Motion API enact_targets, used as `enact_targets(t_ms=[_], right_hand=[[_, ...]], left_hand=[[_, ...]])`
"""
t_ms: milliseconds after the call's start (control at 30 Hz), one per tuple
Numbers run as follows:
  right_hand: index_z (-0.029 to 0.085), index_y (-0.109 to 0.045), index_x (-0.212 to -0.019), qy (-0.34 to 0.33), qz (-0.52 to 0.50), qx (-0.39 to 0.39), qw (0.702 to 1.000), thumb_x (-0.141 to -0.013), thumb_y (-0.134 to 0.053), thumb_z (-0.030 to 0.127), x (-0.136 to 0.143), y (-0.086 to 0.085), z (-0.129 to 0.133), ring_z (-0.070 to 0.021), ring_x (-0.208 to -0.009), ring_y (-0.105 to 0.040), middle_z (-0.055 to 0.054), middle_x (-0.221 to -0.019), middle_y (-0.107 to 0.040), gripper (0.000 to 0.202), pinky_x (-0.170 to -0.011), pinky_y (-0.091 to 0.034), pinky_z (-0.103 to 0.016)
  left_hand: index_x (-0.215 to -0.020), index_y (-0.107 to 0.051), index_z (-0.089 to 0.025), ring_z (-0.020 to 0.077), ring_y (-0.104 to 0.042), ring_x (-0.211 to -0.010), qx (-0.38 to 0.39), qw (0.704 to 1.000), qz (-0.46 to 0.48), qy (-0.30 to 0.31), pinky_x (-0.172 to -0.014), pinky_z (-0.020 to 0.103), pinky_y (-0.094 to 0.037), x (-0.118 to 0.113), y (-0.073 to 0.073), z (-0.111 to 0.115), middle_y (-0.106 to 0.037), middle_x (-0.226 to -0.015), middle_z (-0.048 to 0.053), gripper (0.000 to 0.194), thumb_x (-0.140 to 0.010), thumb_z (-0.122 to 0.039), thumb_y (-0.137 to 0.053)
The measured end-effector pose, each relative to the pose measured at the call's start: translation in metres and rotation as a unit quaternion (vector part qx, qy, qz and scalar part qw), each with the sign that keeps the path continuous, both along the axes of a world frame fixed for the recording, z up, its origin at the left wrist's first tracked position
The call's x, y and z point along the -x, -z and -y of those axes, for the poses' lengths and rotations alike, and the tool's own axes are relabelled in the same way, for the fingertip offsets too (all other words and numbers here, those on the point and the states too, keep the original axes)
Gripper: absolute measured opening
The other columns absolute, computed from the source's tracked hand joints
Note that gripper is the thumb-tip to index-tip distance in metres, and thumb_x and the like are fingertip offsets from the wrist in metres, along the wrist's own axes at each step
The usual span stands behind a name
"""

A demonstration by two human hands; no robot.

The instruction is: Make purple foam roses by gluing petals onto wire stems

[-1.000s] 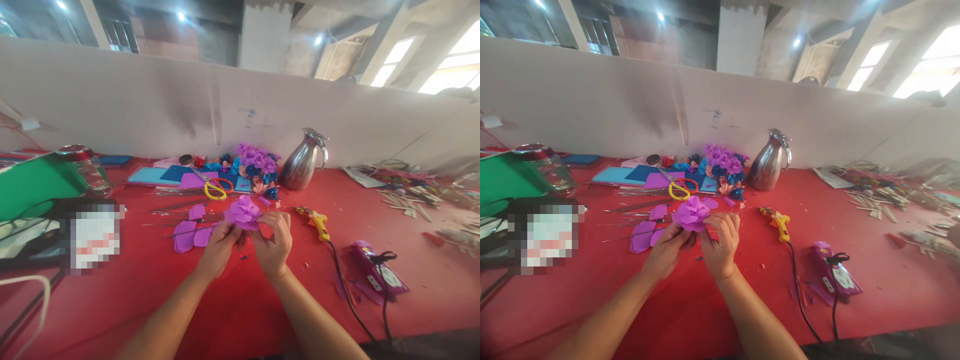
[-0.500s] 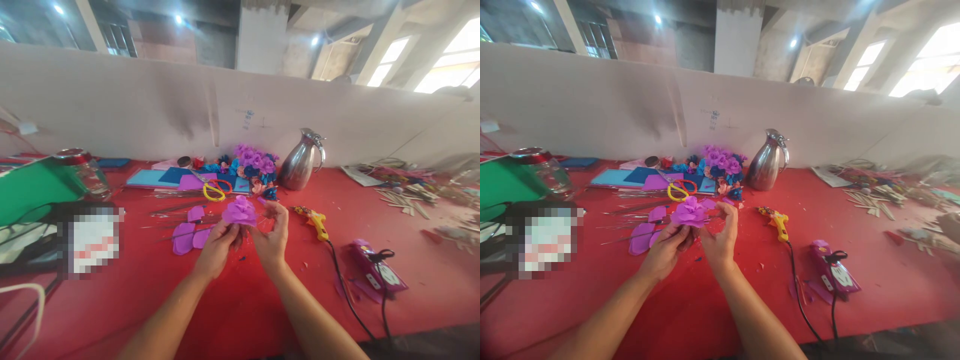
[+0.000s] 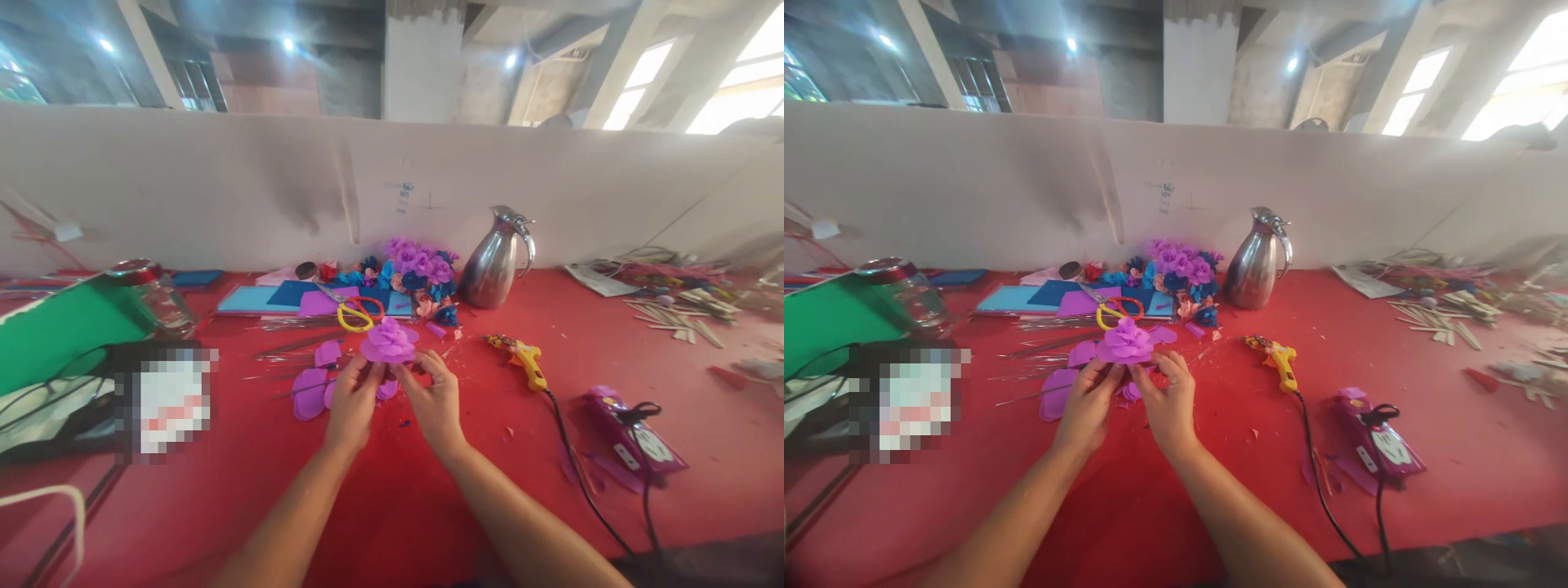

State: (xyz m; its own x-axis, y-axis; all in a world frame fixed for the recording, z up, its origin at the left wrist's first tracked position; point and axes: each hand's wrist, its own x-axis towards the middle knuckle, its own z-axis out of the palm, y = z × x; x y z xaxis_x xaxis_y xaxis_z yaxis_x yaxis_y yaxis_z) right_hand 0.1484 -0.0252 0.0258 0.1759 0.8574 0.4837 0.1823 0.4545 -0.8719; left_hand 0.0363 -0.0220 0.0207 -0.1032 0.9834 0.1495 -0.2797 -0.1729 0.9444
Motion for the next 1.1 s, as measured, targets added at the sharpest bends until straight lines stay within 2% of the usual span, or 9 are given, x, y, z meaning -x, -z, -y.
enact_targets(t_ms=[167, 367, 500, 667, 833, 967, 1100], right_hand=[[0.020, -0.072, -0.077, -0.006, -0.020, 0.027, 0.999, -0.080, -0.062, 0.028, 0.001, 0.005, -0.002, -0.0160, -0.074, -0.055, -0.002, -0.077, -0.064, 0.013, -0.065, -0.042, -0.026], [0.020, -0.072, -0.077, -0.027, -0.046, 0.047, 0.997, -0.079, -0.063, 0.032, 0.000, 0.005, -0.004, -0.0144, -0.068, -0.053, -0.002, -0.074, -0.063, 0.015, -0.062, -0.039, -0.026], [0.020, -0.071, -0.075, -0.050, -0.058, 0.059, 0.995, -0.079, -0.062, 0.029, -0.001, 0.004, -0.004, -0.0139, -0.068, -0.051, -0.001, -0.073, -0.062, 0.014, -0.063, -0.038, -0.025], [0.018, -0.065, -0.064, -0.037, -0.060, 0.045, 0.997, -0.077, -0.060, 0.027, -0.002, 0.001, -0.006, -0.0128, -0.064, -0.045, 0.001, -0.065, -0.053, 0.016, -0.060, -0.036, -0.024], [0.018, -0.061, -0.059, -0.033, -0.059, 0.024, 0.997, -0.075, -0.058, 0.023, -0.003, -0.002, -0.006, -0.0125, -0.065, -0.046, 0.001, -0.066, -0.052, 0.017, -0.060, -0.037, -0.024], [0.018, -0.063, -0.061, -0.034, -0.056, 0.016, 0.998, -0.074, -0.059, 0.021, -0.004, -0.004, -0.005, -0.0133, -0.066, -0.049, 0.001, -0.068, -0.054, 0.014, -0.061, -0.039, -0.025], [0.020, -0.066, -0.064, -0.036, -0.050, -0.011, 0.998, -0.074, -0.061, 0.019, -0.006, -0.006, -0.003, -0.0154, -0.073, -0.056, -0.001, -0.074, -0.060, 0.011, -0.068, -0.044, -0.027]], left_hand=[[-0.101, -0.071, -0.019, 0.0192, -0.063, -0.087, -0.017, 0.998, -0.064, -0.020, -0.080, 0.029, -0.045, 0.001, 0.004, -0.001, -0.072, -0.092, 0.004, 0.029, -0.077, -0.035, -0.067], [-0.100, -0.072, -0.019, 0.0196, -0.063, -0.086, -0.010, 0.997, -0.073, -0.027, -0.080, 0.030, -0.046, 0.001, 0.004, -0.002, -0.073, -0.093, 0.004, 0.028, -0.077, -0.034, -0.066], [-0.098, -0.074, -0.018, 0.0207, -0.062, -0.086, -0.022, 0.987, -0.149, -0.048, -0.080, 0.030, -0.045, 0.005, 0.004, -0.001, -0.073, -0.091, 0.004, 0.029, -0.076, -0.035, -0.066], [-0.094, -0.074, -0.017, 0.0210, -0.061, -0.085, -0.042, 0.970, -0.230, -0.069, -0.078, 0.028, -0.045, 0.008, 0.005, 0.000, -0.072, -0.083, 0.002, 0.027, -0.077, -0.036, -0.065], [-0.092, -0.074, -0.019, 0.0222, -0.061, -0.088, -0.056, 0.972, -0.218, -0.069, -0.081, 0.029, -0.044, 0.007, 0.003, 0.001, -0.071, -0.081, 0.002, 0.024, -0.076, -0.035, -0.065], [-0.086, -0.075, -0.020, 0.0230, -0.062, -0.087, -0.061, 0.972, -0.214, -0.075, -0.081, 0.030, -0.044, 0.008, 0.001, 0.000, -0.071, -0.078, 0.002, 0.019, -0.075, -0.034, -0.066], [-0.087, -0.074, -0.021, 0.0225, -0.062, -0.087, -0.070, 0.972, -0.213, -0.065, -0.079, 0.029, -0.045, 0.011, 0.003, 0.000, -0.071, -0.083, 0.002, 0.017, -0.076, -0.031, -0.066]])
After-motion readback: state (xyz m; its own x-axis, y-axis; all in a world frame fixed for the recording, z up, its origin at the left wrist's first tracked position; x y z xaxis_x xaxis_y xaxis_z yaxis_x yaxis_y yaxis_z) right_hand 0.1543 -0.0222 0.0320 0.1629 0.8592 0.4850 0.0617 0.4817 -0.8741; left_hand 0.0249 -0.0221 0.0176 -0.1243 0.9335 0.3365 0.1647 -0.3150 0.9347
